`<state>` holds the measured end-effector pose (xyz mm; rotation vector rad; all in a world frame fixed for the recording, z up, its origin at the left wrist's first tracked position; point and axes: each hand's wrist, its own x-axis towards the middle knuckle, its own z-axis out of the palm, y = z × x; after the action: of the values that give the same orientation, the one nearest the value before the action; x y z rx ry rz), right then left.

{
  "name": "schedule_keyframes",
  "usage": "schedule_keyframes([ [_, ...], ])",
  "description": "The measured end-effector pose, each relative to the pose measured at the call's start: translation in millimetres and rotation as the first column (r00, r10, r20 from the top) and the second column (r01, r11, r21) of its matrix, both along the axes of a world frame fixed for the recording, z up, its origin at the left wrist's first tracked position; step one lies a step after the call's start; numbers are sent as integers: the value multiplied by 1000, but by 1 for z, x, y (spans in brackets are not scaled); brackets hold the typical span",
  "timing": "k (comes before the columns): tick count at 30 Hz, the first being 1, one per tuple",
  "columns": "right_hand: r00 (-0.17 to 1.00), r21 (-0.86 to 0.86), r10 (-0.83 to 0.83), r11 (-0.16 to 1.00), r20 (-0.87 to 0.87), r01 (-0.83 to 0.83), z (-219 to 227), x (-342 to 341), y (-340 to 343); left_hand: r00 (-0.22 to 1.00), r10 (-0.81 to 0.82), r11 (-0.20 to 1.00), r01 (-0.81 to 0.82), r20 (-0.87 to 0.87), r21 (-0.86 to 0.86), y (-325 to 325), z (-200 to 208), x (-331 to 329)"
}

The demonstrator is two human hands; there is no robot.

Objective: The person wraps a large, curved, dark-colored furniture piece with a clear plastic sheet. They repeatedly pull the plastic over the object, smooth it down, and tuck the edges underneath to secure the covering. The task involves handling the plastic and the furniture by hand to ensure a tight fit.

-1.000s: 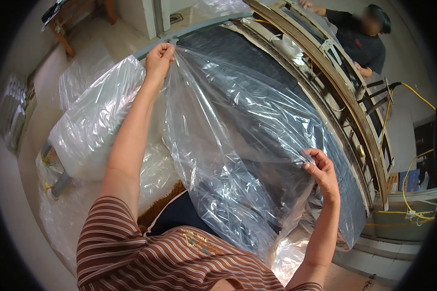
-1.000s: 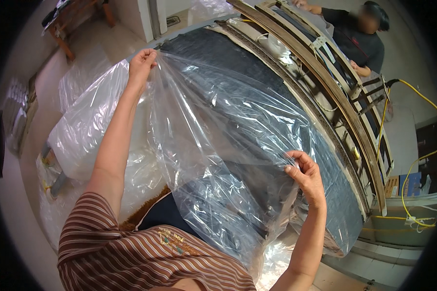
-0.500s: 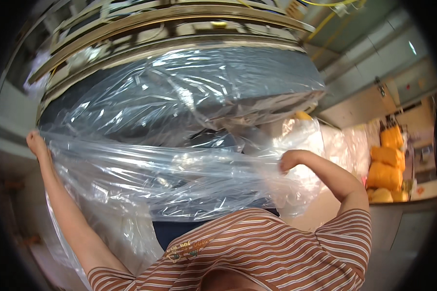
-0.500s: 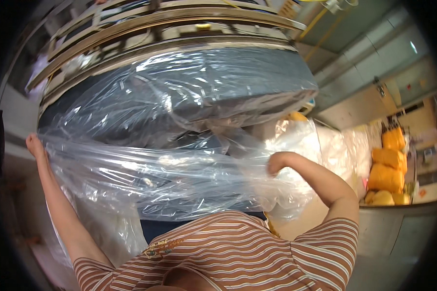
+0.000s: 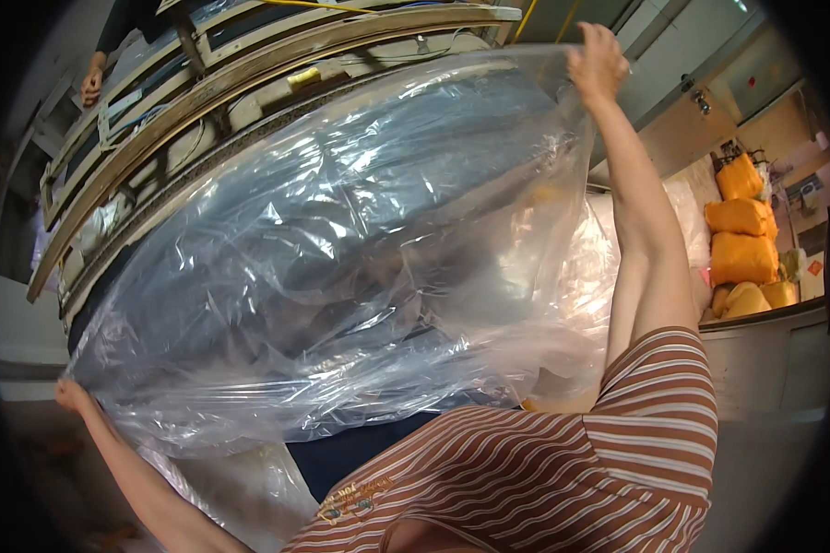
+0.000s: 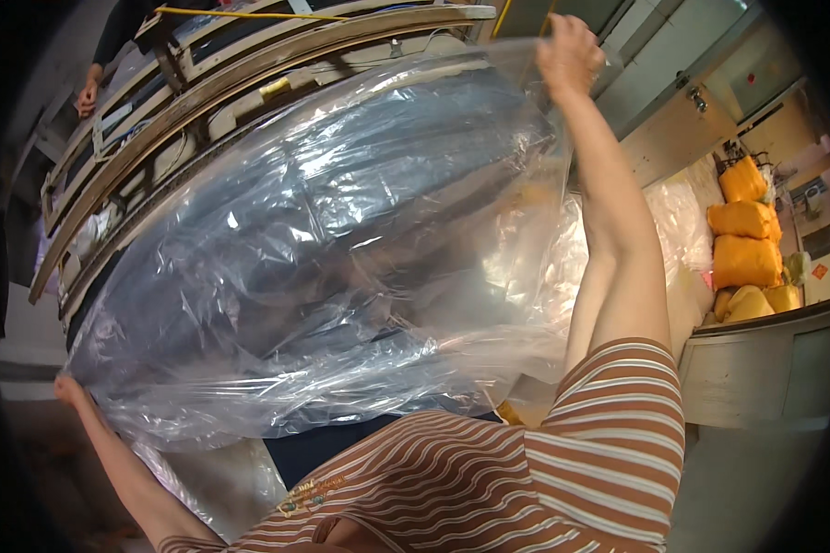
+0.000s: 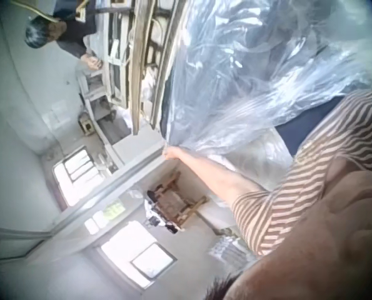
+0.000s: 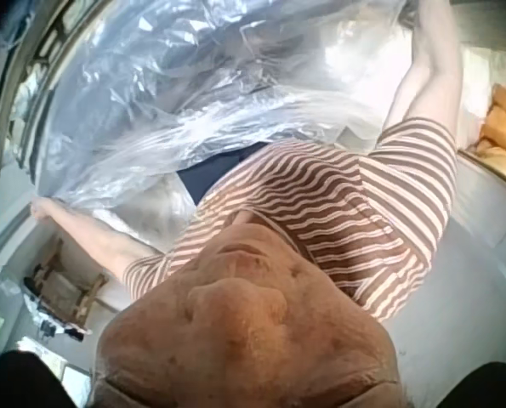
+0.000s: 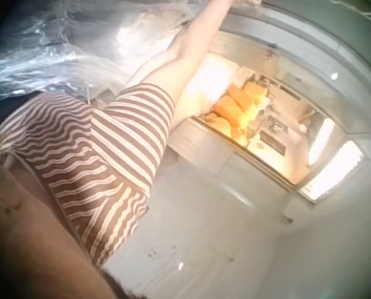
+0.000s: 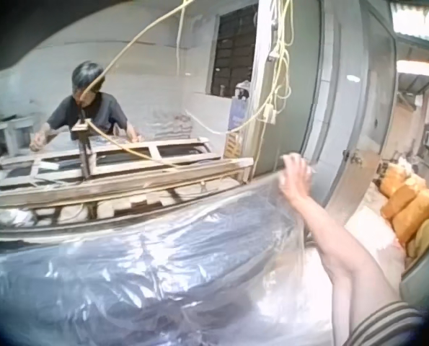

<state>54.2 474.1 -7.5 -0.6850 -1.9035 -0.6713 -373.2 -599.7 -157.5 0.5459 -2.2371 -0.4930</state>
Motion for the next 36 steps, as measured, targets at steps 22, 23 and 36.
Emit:
schedule_keyframes([
  [22,598,-603,732,648,326,-466,-97,9,-156,954,-242,722,300,-178,624,-131,160,248],
  [23,603,-586,726,658,330,-472,-96,11,-158,947,-279,694,313,-158,649,-133,162,262],
  [36,635,-514,722,669,275,-537,-84,-29,-151,983,-177,726,166,-53,667,-114,110,411],
])
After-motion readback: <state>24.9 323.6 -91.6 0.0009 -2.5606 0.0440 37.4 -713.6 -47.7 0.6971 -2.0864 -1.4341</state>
